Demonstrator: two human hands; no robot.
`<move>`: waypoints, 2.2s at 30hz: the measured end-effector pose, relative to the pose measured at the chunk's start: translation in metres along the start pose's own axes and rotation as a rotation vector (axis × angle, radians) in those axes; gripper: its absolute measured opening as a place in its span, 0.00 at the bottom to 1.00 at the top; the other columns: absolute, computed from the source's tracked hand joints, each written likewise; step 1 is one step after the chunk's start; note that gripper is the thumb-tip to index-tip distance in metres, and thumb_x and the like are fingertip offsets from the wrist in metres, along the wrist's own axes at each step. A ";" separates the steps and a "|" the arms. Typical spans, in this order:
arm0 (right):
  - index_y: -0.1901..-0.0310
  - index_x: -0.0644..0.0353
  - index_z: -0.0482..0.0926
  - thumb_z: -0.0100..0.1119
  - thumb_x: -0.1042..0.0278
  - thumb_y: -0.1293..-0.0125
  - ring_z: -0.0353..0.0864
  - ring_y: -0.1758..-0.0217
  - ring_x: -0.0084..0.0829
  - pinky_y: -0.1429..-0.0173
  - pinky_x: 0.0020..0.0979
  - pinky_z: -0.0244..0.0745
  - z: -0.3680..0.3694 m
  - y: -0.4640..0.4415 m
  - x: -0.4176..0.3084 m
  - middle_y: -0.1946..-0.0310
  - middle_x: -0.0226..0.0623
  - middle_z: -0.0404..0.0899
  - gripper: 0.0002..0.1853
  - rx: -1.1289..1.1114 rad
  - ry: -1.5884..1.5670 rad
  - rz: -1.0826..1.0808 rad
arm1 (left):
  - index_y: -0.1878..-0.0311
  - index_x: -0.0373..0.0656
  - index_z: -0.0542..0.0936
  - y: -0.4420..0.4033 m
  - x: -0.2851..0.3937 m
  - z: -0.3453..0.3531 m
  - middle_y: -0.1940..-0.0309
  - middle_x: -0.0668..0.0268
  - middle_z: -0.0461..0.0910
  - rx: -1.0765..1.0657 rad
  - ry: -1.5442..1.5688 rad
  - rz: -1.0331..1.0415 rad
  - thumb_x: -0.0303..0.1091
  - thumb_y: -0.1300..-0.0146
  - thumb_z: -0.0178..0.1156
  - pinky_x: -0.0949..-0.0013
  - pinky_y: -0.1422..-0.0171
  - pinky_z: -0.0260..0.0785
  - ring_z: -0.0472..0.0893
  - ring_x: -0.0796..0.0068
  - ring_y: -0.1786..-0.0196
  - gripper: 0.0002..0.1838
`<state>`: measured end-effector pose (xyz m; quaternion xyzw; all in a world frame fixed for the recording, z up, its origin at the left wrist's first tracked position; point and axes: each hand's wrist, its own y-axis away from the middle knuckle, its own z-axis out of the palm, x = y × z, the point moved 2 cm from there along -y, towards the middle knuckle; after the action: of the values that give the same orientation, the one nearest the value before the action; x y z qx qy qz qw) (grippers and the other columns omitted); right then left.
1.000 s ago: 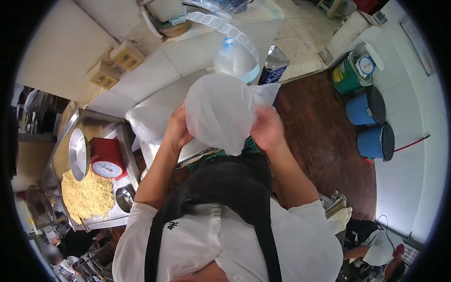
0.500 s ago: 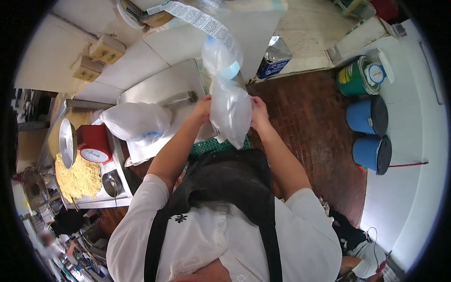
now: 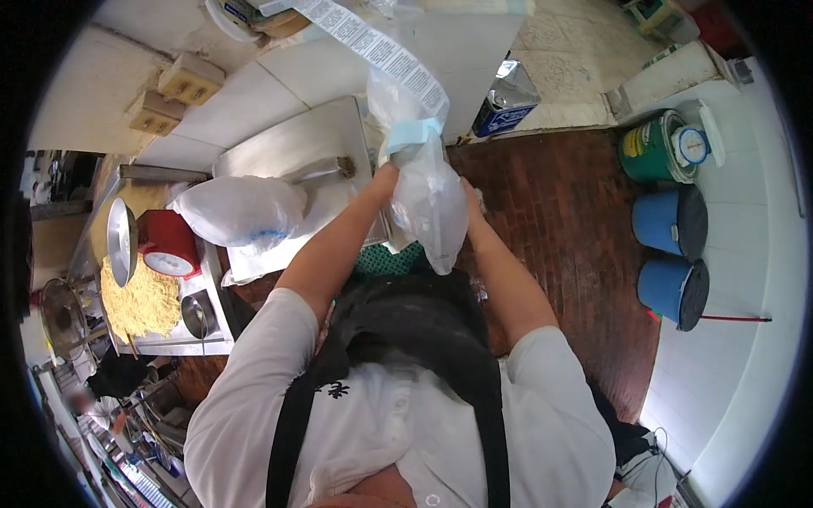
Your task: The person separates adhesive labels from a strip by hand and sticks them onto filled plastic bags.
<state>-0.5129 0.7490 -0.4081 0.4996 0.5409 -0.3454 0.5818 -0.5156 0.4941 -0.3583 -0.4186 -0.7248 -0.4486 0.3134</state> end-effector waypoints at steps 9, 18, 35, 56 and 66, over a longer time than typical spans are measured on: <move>0.29 0.63 0.66 0.72 0.69 0.40 0.75 0.34 0.38 0.30 0.37 0.70 0.003 0.105 -0.251 0.33 0.46 0.72 0.38 -0.253 0.215 -0.277 | 0.51 0.34 0.78 0.145 0.093 -0.054 0.65 0.49 0.84 -0.280 -0.071 -0.156 0.28 0.37 0.59 0.58 0.58 0.78 0.86 0.56 0.60 0.13; 0.21 0.62 0.51 0.67 0.66 0.33 0.66 0.25 0.41 0.25 0.35 0.64 -0.009 0.074 -0.188 0.27 0.47 0.66 0.45 -0.436 0.385 -0.171 | 0.47 0.32 0.77 0.105 0.077 -0.053 0.43 0.42 0.78 -0.176 -0.673 0.188 0.26 0.40 0.59 0.49 0.42 0.76 0.81 0.42 0.45 0.17; 0.29 0.64 0.62 0.75 0.56 0.41 0.69 0.28 0.52 0.27 0.43 0.66 0.040 0.074 -0.150 0.33 0.57 0.69 0.44 -0.079 0.393 -0.280 | 0.31 0.37 0.66 0.125 0.047 0.016 0.39 0.46 0.74 0.063 0.045 0.360 0.30 0.52 0.77 0.54 0.30 0.67 0.74 0.45 0.34 0.44; 0.19 0.58 0.46 0.49 0.86 0.45 0.60 0.20 0.44 0.21 0.41 0.57 -0.002 0.088 -0.274 0.23 0.51 0.58 0.49 -0.180 0.206 -0.292 | 0.36 0.28 0.66 0.112 0.286 -0.083 0.59 0.57 0.81 0.226 0.359 0.327 0.45 0.46 0.79 0.70 0.56 0.77 0.83 0.71 0.61 0.44; 0.23 0.58 0.57 0.60 0.75 0.35 0.68 0.25 0.43 0.26 0.40 0.65 -0.014 0.002 -0.328 0.27 0.49 0.66 0.39 0.113 0.448 -0.454 | 0.60 0.29 0.78 0.076 0.299 -0.101 0.76 0.64 0.80 0.248 0.446 0.374 0.44 0.41 0.74 0.68 0.65 0.71 0.78 0.74 0.73 0.24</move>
<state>-0.5729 0.7179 -0.0872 0.4614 0.7332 -0.3771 0.3276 -0.5756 0.5181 -0.0406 -0.3948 -0.5978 -0.3718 0.5903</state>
